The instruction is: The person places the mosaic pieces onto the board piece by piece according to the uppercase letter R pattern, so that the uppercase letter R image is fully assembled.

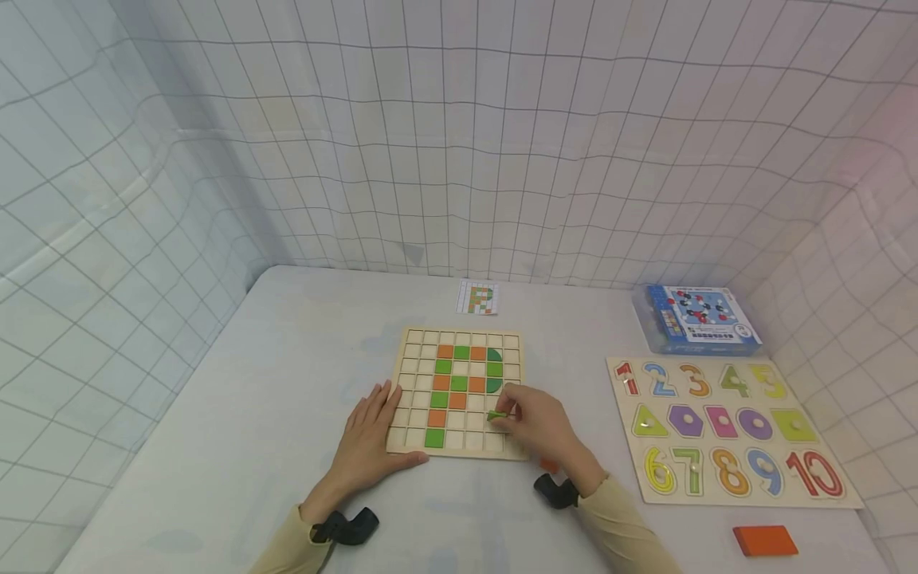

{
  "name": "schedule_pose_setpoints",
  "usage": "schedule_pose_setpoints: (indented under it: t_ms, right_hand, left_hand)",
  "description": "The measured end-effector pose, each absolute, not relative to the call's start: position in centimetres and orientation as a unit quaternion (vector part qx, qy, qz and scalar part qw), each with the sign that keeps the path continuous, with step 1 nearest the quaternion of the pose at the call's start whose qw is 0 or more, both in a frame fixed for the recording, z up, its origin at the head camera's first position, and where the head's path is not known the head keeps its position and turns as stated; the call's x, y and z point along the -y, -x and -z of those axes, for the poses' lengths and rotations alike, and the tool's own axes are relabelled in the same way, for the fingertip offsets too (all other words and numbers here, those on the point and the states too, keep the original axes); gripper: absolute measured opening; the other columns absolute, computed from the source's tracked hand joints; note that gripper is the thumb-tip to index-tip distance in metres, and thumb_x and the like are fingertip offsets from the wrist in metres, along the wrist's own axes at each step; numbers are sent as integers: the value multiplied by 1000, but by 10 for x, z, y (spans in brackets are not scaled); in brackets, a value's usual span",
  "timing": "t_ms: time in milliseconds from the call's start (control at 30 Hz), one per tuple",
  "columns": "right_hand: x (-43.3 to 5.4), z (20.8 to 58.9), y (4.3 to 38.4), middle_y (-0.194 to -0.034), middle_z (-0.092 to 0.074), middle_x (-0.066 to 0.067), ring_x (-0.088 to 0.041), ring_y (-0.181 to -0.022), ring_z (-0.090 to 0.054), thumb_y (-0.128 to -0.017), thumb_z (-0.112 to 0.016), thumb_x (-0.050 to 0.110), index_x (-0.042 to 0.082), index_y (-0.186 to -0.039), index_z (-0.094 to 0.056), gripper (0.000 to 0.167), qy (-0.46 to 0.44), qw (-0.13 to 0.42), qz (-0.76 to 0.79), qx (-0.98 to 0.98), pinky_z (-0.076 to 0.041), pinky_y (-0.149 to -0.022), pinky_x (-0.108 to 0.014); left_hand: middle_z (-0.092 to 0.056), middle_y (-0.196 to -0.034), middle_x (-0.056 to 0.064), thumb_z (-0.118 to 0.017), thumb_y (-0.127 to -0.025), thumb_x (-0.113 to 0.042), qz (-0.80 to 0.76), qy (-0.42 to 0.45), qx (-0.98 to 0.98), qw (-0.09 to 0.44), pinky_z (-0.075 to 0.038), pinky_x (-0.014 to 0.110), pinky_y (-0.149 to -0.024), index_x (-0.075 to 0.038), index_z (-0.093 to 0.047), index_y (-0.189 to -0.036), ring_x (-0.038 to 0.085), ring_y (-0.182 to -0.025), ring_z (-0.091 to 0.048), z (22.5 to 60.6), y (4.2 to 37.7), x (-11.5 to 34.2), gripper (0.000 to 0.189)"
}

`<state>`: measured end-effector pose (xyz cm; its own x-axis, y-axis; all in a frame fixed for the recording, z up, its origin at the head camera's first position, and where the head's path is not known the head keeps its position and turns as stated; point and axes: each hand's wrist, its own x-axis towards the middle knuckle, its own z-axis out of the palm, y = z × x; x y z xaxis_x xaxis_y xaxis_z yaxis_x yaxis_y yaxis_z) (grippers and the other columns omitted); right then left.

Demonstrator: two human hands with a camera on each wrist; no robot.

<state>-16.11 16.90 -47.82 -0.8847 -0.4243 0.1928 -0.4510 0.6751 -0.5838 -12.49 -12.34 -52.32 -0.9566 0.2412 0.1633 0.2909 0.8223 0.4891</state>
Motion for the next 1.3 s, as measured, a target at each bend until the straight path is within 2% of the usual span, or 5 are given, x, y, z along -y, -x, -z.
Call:
schedule_pose_setpoints:
  t_ms: [433, 667, 1067, 1300]
  right_hand:
    - [-141, 477, 167, -70, -53, 15, -6, -57, -43, -78, -79, 26, 23, -79, -59, 20, -234, -19, -282, 930, -38, -52, -25]
    - [-136, 477, 169, -73, -54, 16, -6, -57, -43, -79, -79, 25, 24, -79, -59, 20, -237, -27, -277, 931, -38, -50, -24]
    - [-135, 474, 169, -68, -54, 13, -6, -57, -47, -79, -79, 24, 22, -78, -63, 16, -230, -45, -281, 931, -41, -50, -26]
    - [-136, 476, 165, -78, -57, 13, -5, -69, -50, -77, -80, 26, 20, -82, -68, 14, -244, -12, -247, 938, -44, -59, -25]
  left_hand:
    - [-19, -154, 17, -72, -68, -66, 258, 143, 954, 52, -9, 47, -112, -2, -26, -149, 30, -142, -10, 521, 125, 123, 113]
    - [-19, -154, 17, -72, -67, -66, 263, 144, 953, 54, -10, 47, -112, -2, -26, -149, 30, -142, -10, 521, 126, 123, 113]
    - [-20, -154, 18, -72, -67, -66, 256, 145, 954, 56, -12, 48, -111, -2, -26, -149, 31, -142, -12, 522, 125, 123, 113]
    - [-21, -153, 18, -73, -67, -65, 258, 147, 953, 60, -12, 49, -111, -1, -28, -148, 32, -141, -12, 523, 124, 123, 113]
